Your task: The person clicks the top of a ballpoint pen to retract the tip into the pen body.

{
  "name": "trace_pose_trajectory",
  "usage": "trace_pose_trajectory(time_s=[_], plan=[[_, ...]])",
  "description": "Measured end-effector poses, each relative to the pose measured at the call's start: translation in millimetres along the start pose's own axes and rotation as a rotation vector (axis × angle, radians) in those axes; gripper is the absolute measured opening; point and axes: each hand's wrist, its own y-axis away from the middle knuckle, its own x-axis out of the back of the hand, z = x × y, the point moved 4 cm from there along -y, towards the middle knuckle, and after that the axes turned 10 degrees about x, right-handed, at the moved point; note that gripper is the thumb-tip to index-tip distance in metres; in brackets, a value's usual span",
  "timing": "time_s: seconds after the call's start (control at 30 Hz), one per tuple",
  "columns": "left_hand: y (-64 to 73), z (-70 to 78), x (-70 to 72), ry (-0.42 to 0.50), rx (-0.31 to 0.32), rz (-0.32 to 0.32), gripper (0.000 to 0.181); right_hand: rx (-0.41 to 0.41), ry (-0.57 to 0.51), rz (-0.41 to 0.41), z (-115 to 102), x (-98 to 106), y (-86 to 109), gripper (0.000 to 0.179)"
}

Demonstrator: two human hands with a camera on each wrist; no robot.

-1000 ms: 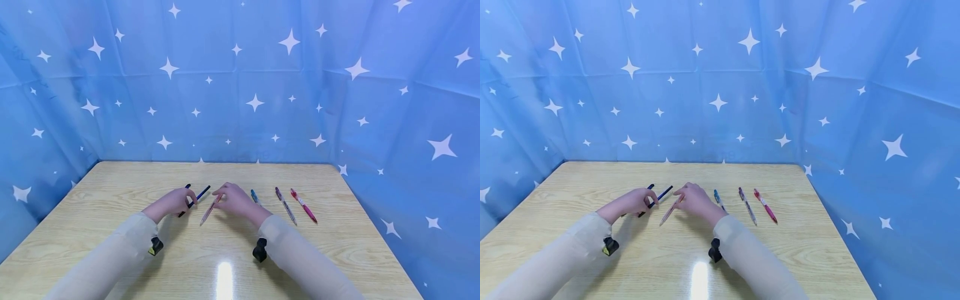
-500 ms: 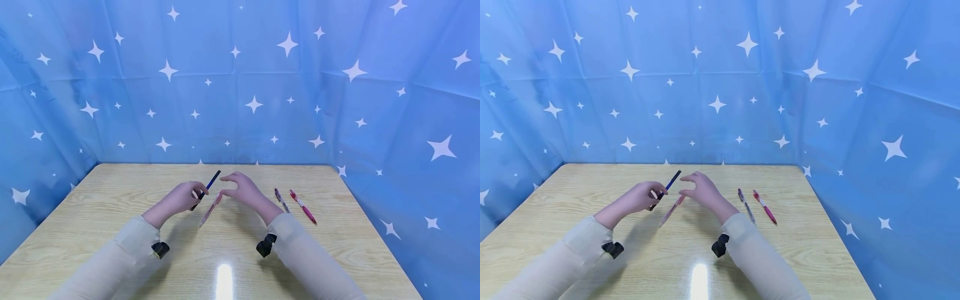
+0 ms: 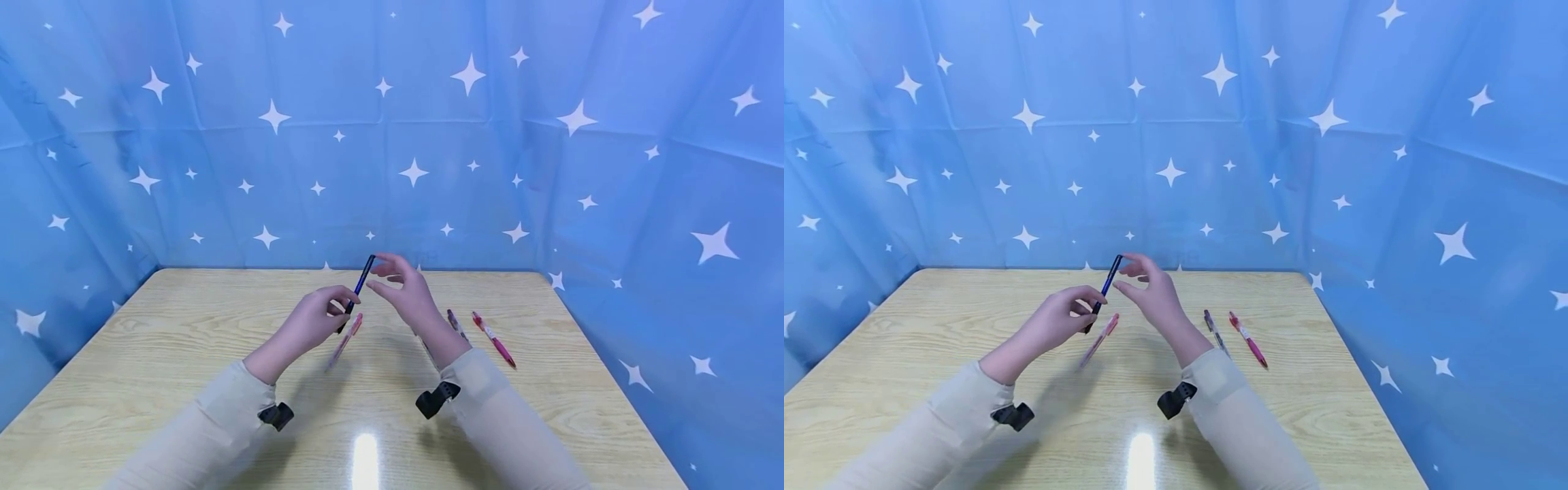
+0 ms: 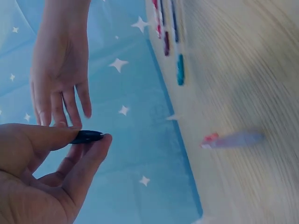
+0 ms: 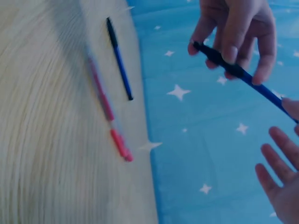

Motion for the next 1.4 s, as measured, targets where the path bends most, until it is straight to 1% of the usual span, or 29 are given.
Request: trace_pose_trajectory(time_s=[0.07,0.17,0.3,0.5,0.6,0.7,0.77,0.83,0.9,1.13,1.2,1.4], plan=[[2.4,5.8,-0.9,0.032,-0.019,0.013,0.028,0.018,-0.041,0.029,-5,1,-0.5,0.05],[5.2,12.5,-2.6,0.073,-0.046,0.019,0.027,0.069,-0.106,0.078,-14,3,0.3,0.05],[9.6,20.7,-4.1,0.11,-0.093,0.035,0.027,0.123,-0.18,0.134,-27,6,2.7,0.047],[15.0,31.7,-4.3,0.138,-0.154,0.119,0.026,0.189,-0.267,0.19,-45,11,5.8,0.044],[18.1,36.4,-4.0,0.155,-0.182,0.158,0.025,0.215,-0.341,0.201,-52,11,7.6,0.044],[20.7,40.1,-2.8,0.177,-0.195,0.198,0.022,0.239,-0.413,0.215,-57,11,9.2,0.044],[21.8,41.5,-2.2,0.203,-0.187,0.215,0.02,0.261,-0.443,0.221,-61,10,10.1,0.043],[22.4,42.4,-1.7,0.222,-0.164,0.224,0.018,0.278,-0.465,0.224,-63,10,11.2,0.042],[22.9,43.0,-1.8,0.241,-0.142,0.223,0.018,0.285,-0.475,0.227,-64,9,12.6,0.042],[24.6,44.2,-2.9,0.26,-0.079,0.214,0.019,0.257,-0.473,0.257,-60,7,17.0,0.042],[24.7,44.0,-3.0,0.269,-0.058,0.211,0.018,0.259,-0.472,0.26,-59,6,17.6,0.042],[24.9,43.7,-2.9,0.279,-0.024,0.197,0.017,0.275,-0.47,0.262,-59,3,18.3,0.041]])
